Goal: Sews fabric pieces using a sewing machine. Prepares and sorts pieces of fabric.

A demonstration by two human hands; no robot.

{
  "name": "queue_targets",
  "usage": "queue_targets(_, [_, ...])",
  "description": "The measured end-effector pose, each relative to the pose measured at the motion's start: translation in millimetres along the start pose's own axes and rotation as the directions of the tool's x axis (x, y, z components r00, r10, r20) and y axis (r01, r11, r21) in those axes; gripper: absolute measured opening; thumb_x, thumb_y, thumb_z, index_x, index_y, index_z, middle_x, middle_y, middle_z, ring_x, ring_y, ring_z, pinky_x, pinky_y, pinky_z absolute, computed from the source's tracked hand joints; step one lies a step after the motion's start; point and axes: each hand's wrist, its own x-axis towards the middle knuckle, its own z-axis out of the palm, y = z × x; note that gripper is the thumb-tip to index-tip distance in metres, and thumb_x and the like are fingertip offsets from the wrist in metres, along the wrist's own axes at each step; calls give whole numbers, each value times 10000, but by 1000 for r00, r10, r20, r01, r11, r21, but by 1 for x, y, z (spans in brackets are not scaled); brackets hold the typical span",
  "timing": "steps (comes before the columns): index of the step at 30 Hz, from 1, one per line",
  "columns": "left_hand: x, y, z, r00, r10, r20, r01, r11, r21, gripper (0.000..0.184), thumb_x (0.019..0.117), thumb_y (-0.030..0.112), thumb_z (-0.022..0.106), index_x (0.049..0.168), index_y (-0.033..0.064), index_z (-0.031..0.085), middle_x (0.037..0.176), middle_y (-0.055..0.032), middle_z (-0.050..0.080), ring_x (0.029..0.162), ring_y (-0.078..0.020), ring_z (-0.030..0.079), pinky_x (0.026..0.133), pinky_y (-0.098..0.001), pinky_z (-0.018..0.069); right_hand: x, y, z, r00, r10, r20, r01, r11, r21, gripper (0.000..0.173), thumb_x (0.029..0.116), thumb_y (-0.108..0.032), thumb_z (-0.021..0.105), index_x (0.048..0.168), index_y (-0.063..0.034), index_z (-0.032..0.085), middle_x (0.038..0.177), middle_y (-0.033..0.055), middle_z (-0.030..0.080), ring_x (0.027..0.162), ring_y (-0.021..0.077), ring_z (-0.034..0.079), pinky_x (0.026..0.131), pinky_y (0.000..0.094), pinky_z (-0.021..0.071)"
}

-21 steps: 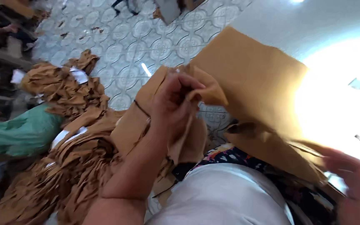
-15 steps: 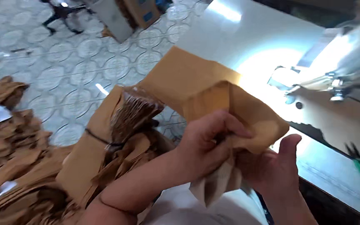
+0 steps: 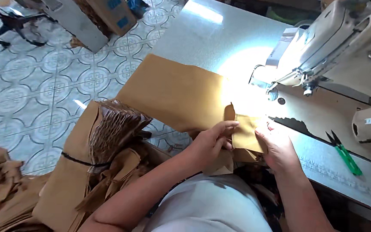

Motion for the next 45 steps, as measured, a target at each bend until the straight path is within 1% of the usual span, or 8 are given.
queue_targets(12, [22, 13, -17, 988, -146, 42, 150, 980, -127, 518, 1068, 15, 458, 1555, 175, 384, 1299, -43, 688, 863, -98, 756, 814, -268, 637, -1, 3, 0, 998, -43, -35, 42, 999, -25, 382, 974, 56, 578, 1351, -2, 566, 1050, 140, 733, 887, 188, 744, 787, 351, 639])
queue_targets(23, [-19, 2, 40, 800, 503, -326, -303, 809, 504, 820, 810, 676, 747, 1408, 184, 477, 1368, -158, 551, 1252, -256, 573, 1006, -416, 510, -48, -15, 6, 782, -587, 211, 613, 660, -435, 418, 966, -9, 440, 1336, 14, 632, 1240, 78, 713, 1049, 20, 682, 893, 198, 569])
queue_targets(28, [-27, -9, 23, 859, 398, -322, -141, 788, 599, 644, 932, 278, 703, 1464, -8, 481, 1069, -104, 751, 983, -219, 719, 981, -529, 512, -76, -32, 18, 484, -732, 479, 805, 158, -572, 470, 976, 14, 478, 1428, -71, 576, 1217, 109, 722, 1173, 155, 663, 1049, 268, 502])
queue_targets(33, [-64, 26, -71, 925, 381, 22, -310, 716, 625, 390, 1017, 395, 580, 1375, 243, 607, 984, 64, 743, 944, -76, 696, 1043, -437, 486, -90, -42, 4, 438, -748, 498, 605, -164, -779, 202, 1013, -207, 635, 1186, -195, 738, 1001, 13, 777, 1036, 181, 686, 971, 340, 473])
queue_targets(39, [-11, 89, -152, 885, 358, 298, -464, 612, 641, 215, 1008, 363, 562, 1012, 271, 756, 872, 153, 677, 796, 58, 627, 713, -175, 550, -82, -51, 21, 608, -643, 465, 738, 241, -631, 232, 990, -390, 662, 938, -174, 726, 1211, 63, 687, 1216, 178, 595, 1034, 334, 485])
queue_targets(41, [43, 104, -150, 921, 324, 217, -356, 471, 807, 205, 984, 333, 588, 1070, 242, 751, 900, 60, 717, 785, -95, 683, 674, -397, 587, -47, -44, 28, 757, -568, 322, 646, 579, -497, 236, 992, -296, 671, 957, -73, 737, 983, -17, 730, 944, 10, 677, 827, 188, 568])
queue_targets(43, [96, 104, -134, 945, 289, 152, -264, 404, 876, 340, 994, 290, 667, 1308, 163, 675, 1232, -131, 690, 1152, -401, 648, 1015, -804, 333, -4, -37, 30, 937, -319, 140, 347, 882, -317, 171, 992, -202, 672, 941, -49, 729, 764, -18, 713, 710, 22, 679, 670, 217, 577])
queue_targets(45, [134, 87, -110, 938, 303, 171, -288, 401, 870, 331, 996, 226, 666, 1303, 102, 670, 1314, -170, 645, 1252, -430, 586, 1076, -775, 310, 32, -19, 25, 973, -230, 32, 229, 927, -296, 199, 983, -184, 691, 853, -34, 680, 696, 14, 655, 658, 73, 642, 658, 269, 557])
